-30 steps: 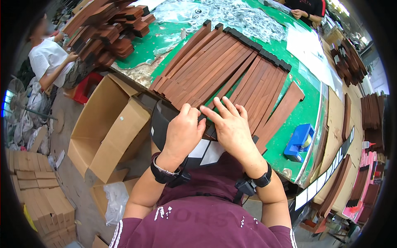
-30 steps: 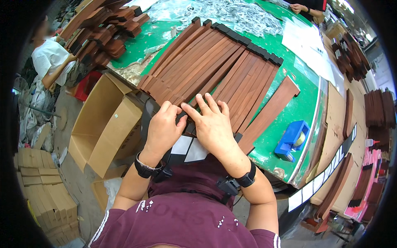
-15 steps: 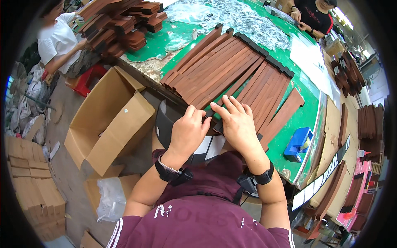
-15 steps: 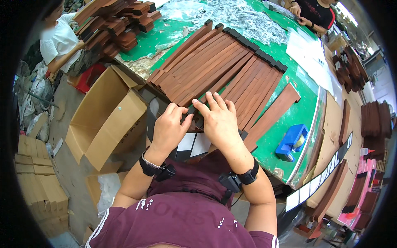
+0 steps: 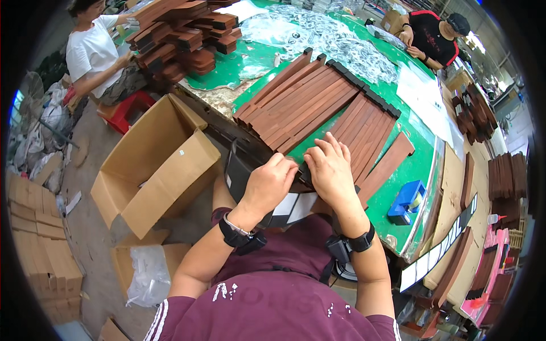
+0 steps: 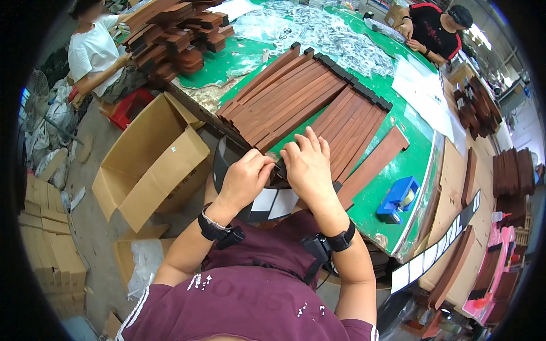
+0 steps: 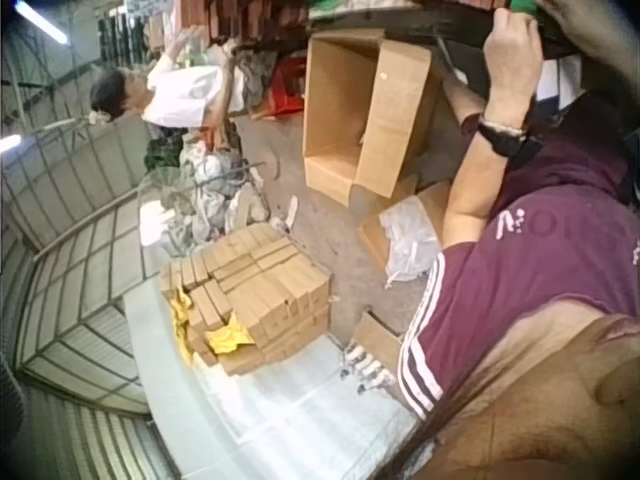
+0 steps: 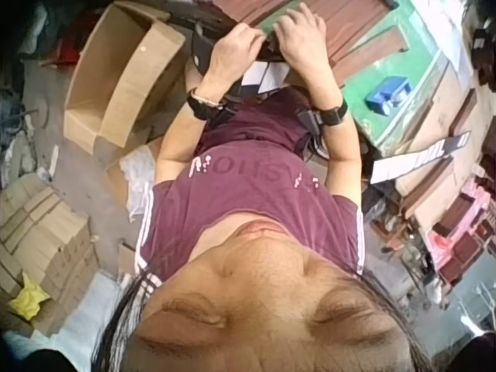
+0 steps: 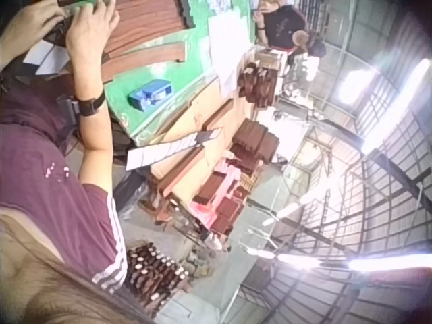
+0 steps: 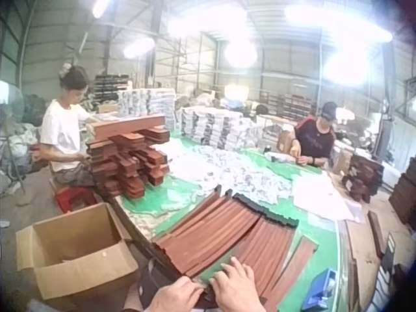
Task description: The recorder is applying black adhesive tape or fabric strips to the edges of bamboo/wooden blind slats on an assembly table.
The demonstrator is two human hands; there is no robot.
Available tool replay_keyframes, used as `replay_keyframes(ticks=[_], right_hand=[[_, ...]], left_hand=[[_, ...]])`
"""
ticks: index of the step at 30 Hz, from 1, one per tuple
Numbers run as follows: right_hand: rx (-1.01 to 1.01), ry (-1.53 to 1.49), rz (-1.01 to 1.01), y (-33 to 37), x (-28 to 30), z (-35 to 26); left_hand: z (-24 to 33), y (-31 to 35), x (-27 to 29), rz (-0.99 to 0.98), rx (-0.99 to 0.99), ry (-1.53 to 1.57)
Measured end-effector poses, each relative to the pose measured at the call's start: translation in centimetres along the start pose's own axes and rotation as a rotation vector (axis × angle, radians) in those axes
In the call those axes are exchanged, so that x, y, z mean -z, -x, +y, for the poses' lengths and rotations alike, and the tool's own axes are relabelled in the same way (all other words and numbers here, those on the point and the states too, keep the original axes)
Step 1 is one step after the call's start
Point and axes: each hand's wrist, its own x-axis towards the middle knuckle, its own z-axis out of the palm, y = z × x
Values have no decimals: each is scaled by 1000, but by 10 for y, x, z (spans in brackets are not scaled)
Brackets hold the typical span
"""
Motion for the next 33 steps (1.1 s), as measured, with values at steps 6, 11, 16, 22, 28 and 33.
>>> replay_keyframes(ticks=[6,11,16,22,28,33], right_hand=[[-58,-34,-49,3,3,2],[18,-321,24,19,38,-37],[119,-504,-139,45,38,-76],[-88,-739,-364,52,12,-91],[-343,-1167,-630,51,0,-86],[-519,-1589,-732,58,-16,-87]], left_hand=[[1,-6,12,-6,224,283],[-7,-11,32,149,347,321],[-21,-11,34,248,399,435],[-9,-11,38,289,428,544],[-22,-2,41,273,475,687],[-23,-2,43,235,621,896]])
